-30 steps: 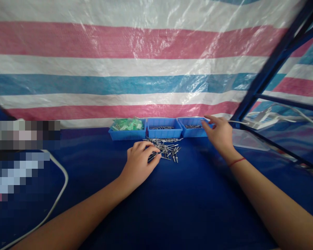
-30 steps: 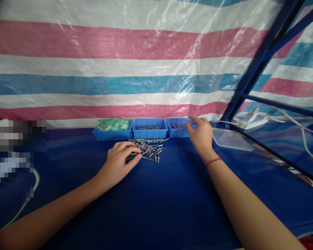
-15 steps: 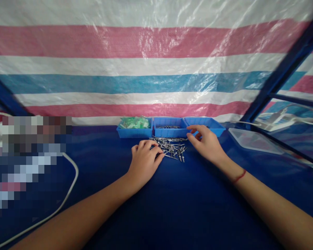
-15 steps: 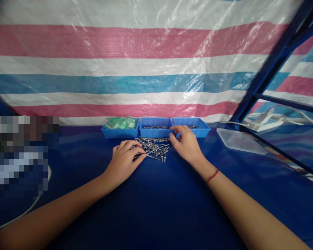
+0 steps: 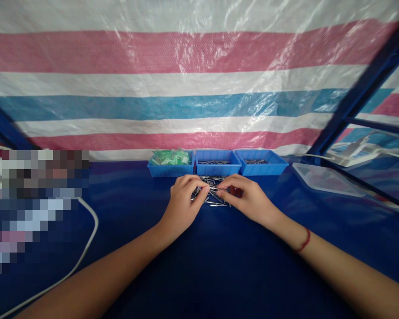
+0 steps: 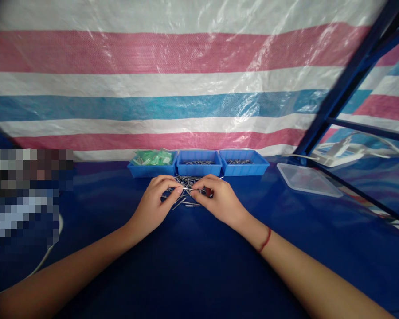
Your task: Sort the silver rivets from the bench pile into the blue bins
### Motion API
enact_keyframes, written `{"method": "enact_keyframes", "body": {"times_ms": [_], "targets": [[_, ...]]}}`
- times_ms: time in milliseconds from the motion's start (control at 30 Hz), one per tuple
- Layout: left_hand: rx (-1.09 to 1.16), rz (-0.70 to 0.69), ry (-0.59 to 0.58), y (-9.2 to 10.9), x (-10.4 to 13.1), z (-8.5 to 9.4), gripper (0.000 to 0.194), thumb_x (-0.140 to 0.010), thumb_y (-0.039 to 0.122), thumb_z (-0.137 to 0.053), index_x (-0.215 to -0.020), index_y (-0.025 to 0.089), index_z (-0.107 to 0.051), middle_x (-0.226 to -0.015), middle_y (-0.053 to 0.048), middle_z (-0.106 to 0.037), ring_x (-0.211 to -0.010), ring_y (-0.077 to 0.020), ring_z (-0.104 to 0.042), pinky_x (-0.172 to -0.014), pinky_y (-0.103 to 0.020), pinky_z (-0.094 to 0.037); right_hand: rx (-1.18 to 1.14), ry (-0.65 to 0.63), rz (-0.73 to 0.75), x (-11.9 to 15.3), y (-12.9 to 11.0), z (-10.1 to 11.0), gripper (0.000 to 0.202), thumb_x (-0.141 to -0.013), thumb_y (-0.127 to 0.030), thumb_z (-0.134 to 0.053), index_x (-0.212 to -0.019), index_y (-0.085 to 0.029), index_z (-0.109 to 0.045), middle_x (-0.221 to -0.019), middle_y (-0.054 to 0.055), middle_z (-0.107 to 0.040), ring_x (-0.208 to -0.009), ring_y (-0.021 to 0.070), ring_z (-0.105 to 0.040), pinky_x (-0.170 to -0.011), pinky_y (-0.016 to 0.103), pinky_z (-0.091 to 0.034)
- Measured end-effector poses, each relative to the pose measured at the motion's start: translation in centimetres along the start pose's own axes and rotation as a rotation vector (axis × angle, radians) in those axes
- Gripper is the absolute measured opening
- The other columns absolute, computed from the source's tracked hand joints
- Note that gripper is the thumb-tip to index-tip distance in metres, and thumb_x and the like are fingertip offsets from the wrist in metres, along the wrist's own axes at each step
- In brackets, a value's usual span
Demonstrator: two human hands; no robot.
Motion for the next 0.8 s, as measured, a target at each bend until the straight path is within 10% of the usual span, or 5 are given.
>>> {"method": "enact_keyframes", "body": {"times_ms": [800], "targets": [[0.167, -0.145, -0.097, 0.4, 0.2, -0.5, 0.015, -0.090, 0.023, -0.048, -0.093, 0.019, -0.062, -0.098, -0.006, -0.056, -0.100, -0.0171, -0.053, -0.091, -0.033, -0.042, -0.192, 0.088, -0.015, 0.3, -1.5, 0.1, 0.013, -0.078, -0.032, -0.064, -0.079, -0.020, -0.067, -0.080, 0.004, -0.059, -0.063, 0.0125, -0.054, -0.050, 0.025, -0.043]]}}
Point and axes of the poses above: each hand's wrist, its own x-axis away from the middle knuckle, its own z-axis out of the back of the hand, y = z × x, the point moved 3 cm from there along -x, towards the middle knuckle
